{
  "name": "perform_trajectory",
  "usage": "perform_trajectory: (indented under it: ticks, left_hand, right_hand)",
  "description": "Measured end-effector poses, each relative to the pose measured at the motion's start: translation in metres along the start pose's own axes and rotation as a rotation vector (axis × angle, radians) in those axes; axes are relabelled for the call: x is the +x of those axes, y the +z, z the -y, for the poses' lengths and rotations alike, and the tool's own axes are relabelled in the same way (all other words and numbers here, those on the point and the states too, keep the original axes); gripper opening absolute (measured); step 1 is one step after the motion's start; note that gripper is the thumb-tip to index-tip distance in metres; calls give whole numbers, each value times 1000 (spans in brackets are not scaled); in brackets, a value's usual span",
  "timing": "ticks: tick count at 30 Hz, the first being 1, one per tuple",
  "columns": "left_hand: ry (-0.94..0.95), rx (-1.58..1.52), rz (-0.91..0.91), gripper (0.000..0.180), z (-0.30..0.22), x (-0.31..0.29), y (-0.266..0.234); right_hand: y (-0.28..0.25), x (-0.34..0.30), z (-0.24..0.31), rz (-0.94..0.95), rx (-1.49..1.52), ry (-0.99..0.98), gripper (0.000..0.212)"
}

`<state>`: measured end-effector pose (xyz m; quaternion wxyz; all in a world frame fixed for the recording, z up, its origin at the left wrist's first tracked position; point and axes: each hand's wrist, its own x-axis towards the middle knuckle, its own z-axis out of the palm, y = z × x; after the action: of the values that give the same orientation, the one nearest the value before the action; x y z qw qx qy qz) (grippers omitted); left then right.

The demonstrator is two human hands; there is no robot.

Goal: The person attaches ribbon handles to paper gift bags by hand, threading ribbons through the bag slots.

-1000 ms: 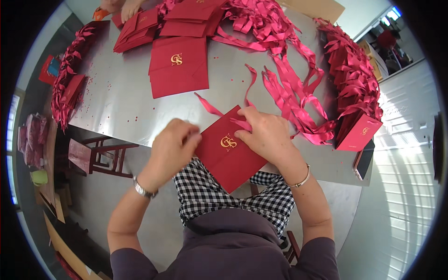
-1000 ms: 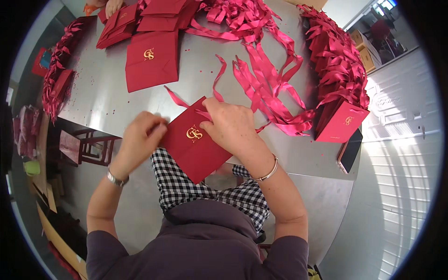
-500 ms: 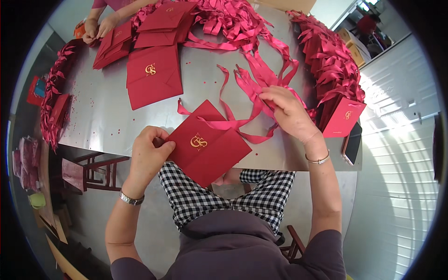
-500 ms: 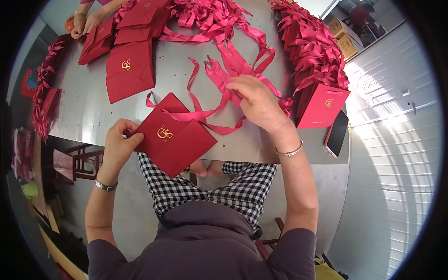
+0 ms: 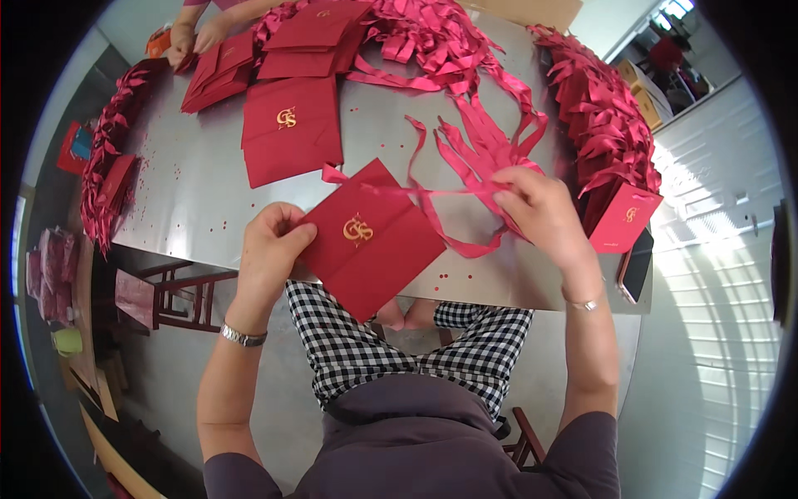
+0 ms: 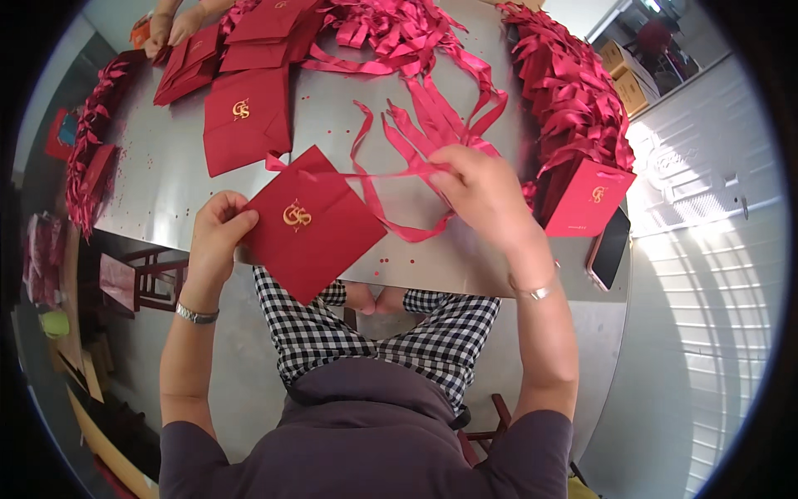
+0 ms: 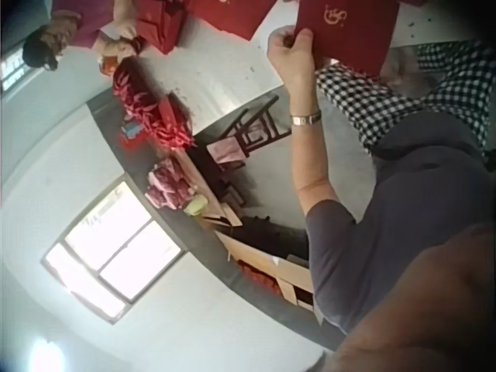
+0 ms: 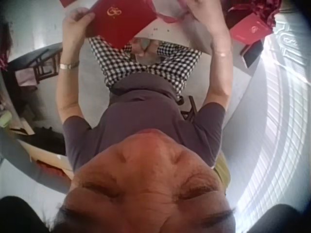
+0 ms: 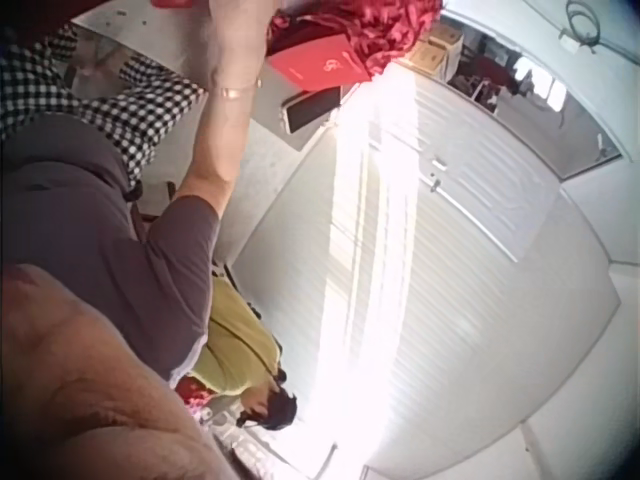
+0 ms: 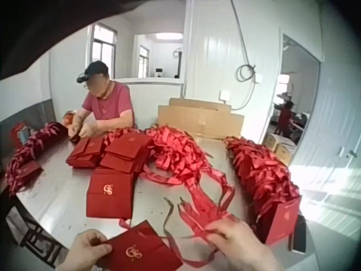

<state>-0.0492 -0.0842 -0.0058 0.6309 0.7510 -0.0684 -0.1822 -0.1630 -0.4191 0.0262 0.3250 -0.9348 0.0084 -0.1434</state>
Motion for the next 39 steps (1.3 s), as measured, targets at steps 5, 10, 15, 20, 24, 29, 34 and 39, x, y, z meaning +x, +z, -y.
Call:
perform_trajectory:
  ticks: [5, 10, 15, 20, 24, 29, 34, 39]
  left_hand:
    - [92, 0, -5, 7, 5, 16, 9]
    - [173, 76, 42, 13, 16, 24, 30]
    - [197, 160, 56, 18, 16, 21, 29]
    - [130, 74, 131, 18, 12, 15, 25]
    - [187, 147, 183, 16, 14, 24, 23]
    - [149, 155, 187, 14, -3, 24, 27]
    - [96, 155, 228, 13, -9, 23, 26]
    - [37, 161, 238, 14, -9, 19, 23]
  right_hand:
    - [-32, -42, 45, 257, 903, 195, 35]
    - [0, -51, 59, 134, 1355, -91, 30]
    - [12, -45, 80, -72, 1227, -144, 26]
    - [22, -39, 82, -35, 1314, -205, 20]
    - [32, -26, 99, -9, 930, -28, 46]
    - [42, -23, 99, 148, 892, -48, 71]
    - [75, -24, 87, 44, 321, -10, 42]
    - [96, -18, 93, -74, 170, -112, 13]
